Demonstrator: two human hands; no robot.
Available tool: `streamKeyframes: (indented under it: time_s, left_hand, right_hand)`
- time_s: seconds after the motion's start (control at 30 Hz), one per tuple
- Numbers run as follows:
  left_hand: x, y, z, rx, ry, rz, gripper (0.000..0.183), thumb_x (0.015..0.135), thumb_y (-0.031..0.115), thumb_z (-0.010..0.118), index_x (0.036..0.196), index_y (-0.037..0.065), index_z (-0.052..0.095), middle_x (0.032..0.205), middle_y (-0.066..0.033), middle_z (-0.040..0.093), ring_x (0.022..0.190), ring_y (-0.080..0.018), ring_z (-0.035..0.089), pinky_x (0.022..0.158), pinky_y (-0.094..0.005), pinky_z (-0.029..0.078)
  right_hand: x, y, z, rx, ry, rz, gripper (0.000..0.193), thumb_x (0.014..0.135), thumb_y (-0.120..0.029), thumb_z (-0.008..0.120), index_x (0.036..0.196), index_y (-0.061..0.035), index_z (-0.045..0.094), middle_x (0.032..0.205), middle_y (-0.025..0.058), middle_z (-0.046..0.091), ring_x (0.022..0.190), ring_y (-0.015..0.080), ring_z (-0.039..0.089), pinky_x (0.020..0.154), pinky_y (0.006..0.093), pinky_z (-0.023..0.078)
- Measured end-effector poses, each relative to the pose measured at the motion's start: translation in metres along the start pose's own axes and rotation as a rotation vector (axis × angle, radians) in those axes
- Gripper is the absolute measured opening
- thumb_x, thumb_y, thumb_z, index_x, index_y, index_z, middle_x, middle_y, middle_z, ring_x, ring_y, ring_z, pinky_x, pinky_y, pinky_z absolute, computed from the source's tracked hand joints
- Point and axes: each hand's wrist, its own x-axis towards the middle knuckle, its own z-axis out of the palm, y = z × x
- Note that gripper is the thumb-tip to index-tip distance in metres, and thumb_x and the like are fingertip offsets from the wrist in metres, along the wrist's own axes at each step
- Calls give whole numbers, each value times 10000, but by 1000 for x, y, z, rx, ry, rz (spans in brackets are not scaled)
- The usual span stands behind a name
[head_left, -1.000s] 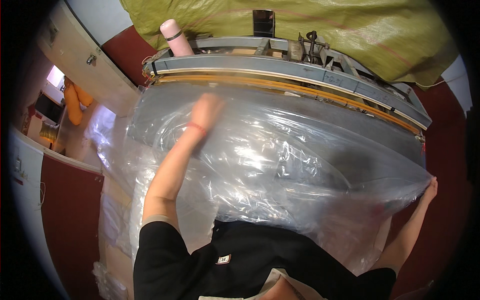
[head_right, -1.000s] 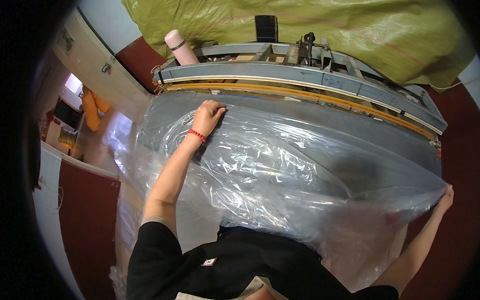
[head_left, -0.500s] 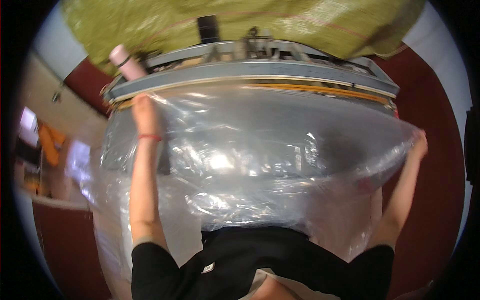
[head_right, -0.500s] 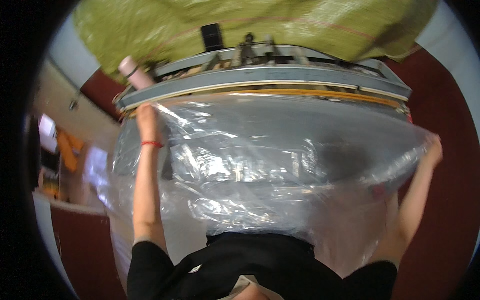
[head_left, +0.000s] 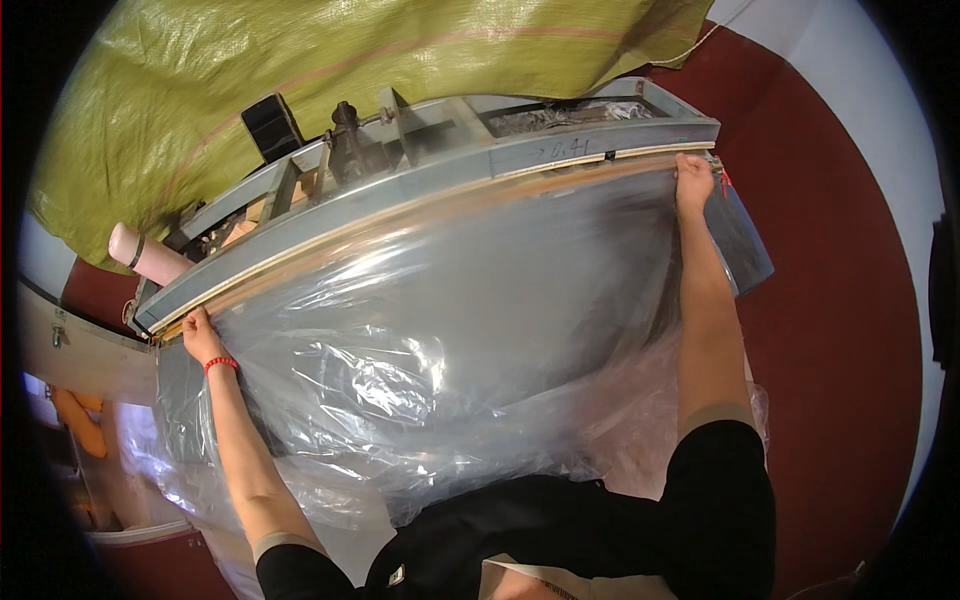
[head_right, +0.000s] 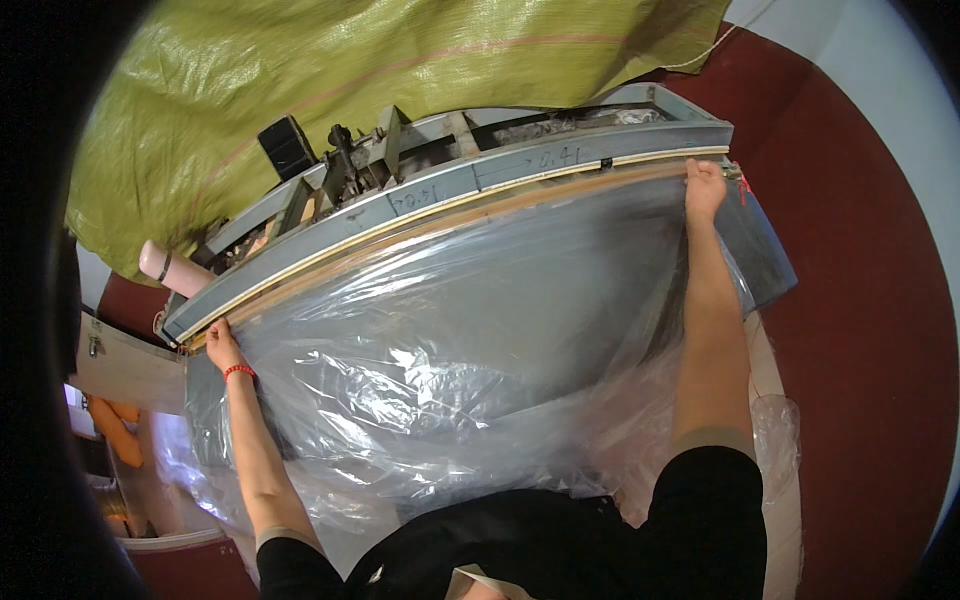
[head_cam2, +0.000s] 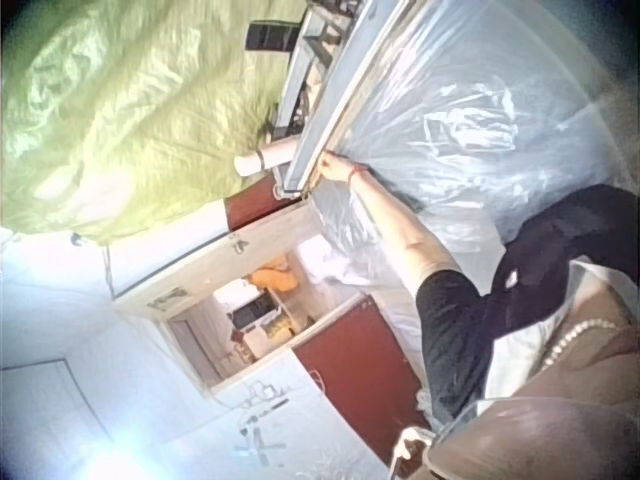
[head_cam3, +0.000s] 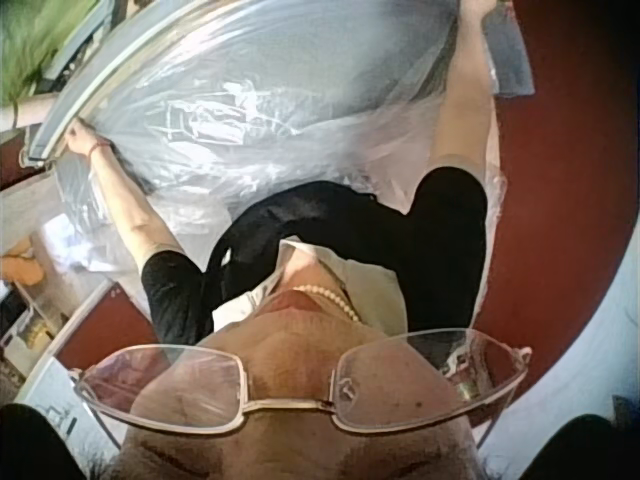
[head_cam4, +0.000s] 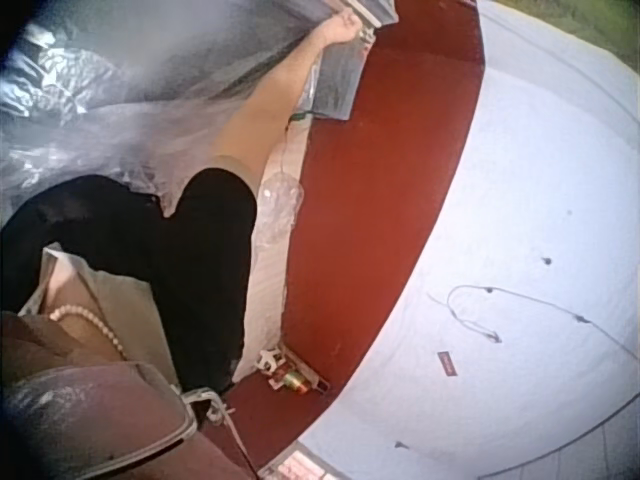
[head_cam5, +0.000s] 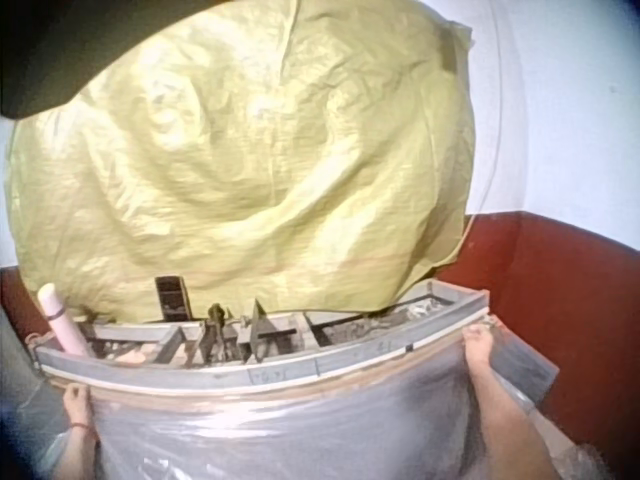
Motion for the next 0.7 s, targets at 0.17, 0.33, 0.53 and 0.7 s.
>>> streamKeyframes:
  time_s: [0.17, 0.33, 0.53, 0.7]
  left_hand:
    - [3, -2, -22, 201, 133, 41, 171, 785, 143, 616, 694, 79, 486, 630, 33, 483, 500, -45, 389, 448, -187, 322]
    - [-8, 27, 8, 68, 173, -131, 138, 809, 132, 502, 692, 64, 528, 625, 9, 519, 536, -58, 462, 427, -204, 336]
    - [-15, 35, -26, 18, 74, -73, 72, 809, 122, 521, 836, 55, 524, 700, -1, 528, 590, -73, 489, 478, -191, 371]
    - [-70, 131, -34, -34, -252, -67, 117, 808, 51, 536, 909, 74, 481, 728, 17, 504, 608, -58, 470, 552, -187, 395]
  right_hand:
    - [1, 0, 10, -13, 145, 163, 121, 786, -136, 599, 760, -40, 529, 609, 30, 537, 437, 104, 493, 386, 234, 372]
    - [34, 25, -27, -12, 170, 43, 185, 803, -130, 539, 923, 0, 484, 730, 104, 552, 643, 196, 588, 480, 290, 462]
    - [-30, -68, 34, -370, 337, -175, 220, 800, -95, 517, 999, -2, 502, 946, 126, 557, 835, 245, 535, 780, 314, 418]
    - [-172, -214, 128, -163, -300, -707, 177, 738, -97, 598, 897, -34, 552, 902, 98, 552, 869, 264, 512, 800, 350, 395]
